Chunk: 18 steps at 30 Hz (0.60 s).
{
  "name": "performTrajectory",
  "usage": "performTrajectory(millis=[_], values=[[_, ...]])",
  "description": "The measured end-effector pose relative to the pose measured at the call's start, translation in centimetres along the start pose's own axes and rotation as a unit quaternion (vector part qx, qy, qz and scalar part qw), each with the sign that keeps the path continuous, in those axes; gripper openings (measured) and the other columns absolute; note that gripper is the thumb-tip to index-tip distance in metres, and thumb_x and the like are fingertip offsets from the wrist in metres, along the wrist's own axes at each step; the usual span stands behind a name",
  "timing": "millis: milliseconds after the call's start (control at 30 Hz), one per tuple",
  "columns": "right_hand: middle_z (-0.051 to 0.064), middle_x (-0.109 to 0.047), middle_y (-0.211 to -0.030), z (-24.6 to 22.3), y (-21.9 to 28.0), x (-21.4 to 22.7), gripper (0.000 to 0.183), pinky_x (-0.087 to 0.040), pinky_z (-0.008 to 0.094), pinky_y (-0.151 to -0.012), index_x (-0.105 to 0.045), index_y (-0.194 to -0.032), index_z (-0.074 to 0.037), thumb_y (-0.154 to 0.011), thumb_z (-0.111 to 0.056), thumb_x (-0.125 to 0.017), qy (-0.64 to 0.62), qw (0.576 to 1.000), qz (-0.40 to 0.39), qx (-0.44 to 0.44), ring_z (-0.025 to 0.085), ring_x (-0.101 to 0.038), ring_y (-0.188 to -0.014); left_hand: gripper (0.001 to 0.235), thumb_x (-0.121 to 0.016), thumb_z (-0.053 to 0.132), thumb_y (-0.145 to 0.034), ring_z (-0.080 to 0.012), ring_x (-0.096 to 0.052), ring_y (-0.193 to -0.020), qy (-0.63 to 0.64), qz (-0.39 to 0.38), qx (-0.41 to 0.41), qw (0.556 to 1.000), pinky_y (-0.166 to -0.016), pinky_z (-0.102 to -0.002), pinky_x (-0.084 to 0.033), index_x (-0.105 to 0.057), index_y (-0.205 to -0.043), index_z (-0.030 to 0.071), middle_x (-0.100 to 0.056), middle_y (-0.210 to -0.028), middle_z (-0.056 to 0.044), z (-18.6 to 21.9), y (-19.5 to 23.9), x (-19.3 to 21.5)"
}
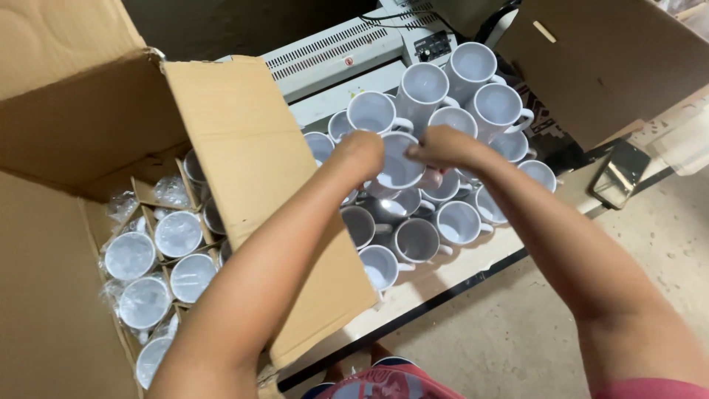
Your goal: Unpacking white ceramic mugs from a shipping box and arranging them on a table.
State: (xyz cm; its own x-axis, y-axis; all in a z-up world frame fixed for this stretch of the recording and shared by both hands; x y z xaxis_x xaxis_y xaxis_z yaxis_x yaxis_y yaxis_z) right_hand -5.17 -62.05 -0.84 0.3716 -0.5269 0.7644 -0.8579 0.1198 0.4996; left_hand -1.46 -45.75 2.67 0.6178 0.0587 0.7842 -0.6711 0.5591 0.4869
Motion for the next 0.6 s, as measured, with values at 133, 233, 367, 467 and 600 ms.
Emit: performTrajectory(millis=[133,233,367,467,600], values=[[0.021,-0.072,-0.071,-0.3,-1.7,-0.6,0.042,-0.057,0.046,-0.075,-0.077,-0.086,0.000,-0.091,-0.041,-0.066,0.144,0.985,0.035,0.085,0.036,-0.072,-0.068,0.012,-0.070,-0.001,-0.079,-0.0278,-0.077,-0.076,-0.037,-0.015,-0.011,0.999,-0.074,-0.041,-0.061,-0.082,-0.081,-0.003,-0.075,-0.076,-0.018,-0.9,-4.5,-3.9],[0.020,-0.074,-0.072,-0.1,-2.2,-1.0,0.031,-0.060,0.045,-0.076,-0.078,-0.087,-0.003,-0.086,-0.033,-0.069,0.147,0.988,0.017,0.052,0.036,-0.075,-0.072,0.009,-0.071,0.000,-0.079,-0.0302,-0.073,-0.077,-0.056,0.016,-0.044,0.997,-0.073,-0.043,-0.059,-0.079,-0.082,-0.002,-0.072,-0.077,-0.020,-1.1,-6.1,-5.0],[0.021,-0.072,-0.078,-0.3,-3.8,-1.4,0.032,-0.058,0.048,-0.079,-0.079,-0.086,-0.001,-0.086,-0.033,-0.075,0.207,0.972,0.049,0.101,0.040,-0.072,-0.082,0.018,-0.060,-0.001,-0.087,-0.0284,-0.080,-0.073,0.049,-0.039,0.032,0.998,-0.070,-0.041,-0.064,-0.077,-0.083,-0.005,-0.076,-0.075,-0.019,-2.1,-5.5,-5.4],[0.022,-0.072,-0.084,-0.7,-4.0,-0.9,0.031,-0.057,0.049,-0.079,-0.079,-0.088,-0.001,-0.085,-0.032,-0.076,0.206,0.972,0.059,0.094,0.041,-0.072,-0.085,0.015,-0.063,-0.001,-0.085,-0.0293,-0.079,-0.078,0.034,-0.005,0.022,0.999,-0.075,-0.042,-0.062,-0.078,-0.085,-0.003,-0.076,-0.078,-0.019,-2.2,-5.9,-5.1],[0.026,-0.076,-0.087,-0.3,-5.0,-0.8,0.044,-0.058,0.048,-0.082,-0.078,-0.090,0.003,-0.092,-0.041,-0.074,0.256,0.965,-0.003,0.054,0.040,-0.074,-0.088,0.016,-0.064,0.002,-0.085,-0.0301,-0.079,-0.082,0.034,-0.001,0.037,0.999,-0.079,-0.043,-0.061,-0.080,-0.085,-0.002,-0.077,-0.082,-0.020,-2.0,-5.4,-4.6]])
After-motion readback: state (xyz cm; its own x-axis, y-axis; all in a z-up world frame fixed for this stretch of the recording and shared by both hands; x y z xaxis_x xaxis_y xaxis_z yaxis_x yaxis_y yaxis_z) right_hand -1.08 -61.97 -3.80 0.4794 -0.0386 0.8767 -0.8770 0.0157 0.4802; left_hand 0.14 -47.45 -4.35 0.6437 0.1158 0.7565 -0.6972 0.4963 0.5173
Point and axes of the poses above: each hand's wrist, its own y-axis away from the middle knuckle, its own x-axis out of the back of the hand, z = x × y, the point moved 8 cm from there along -y, towards the middle knuckle
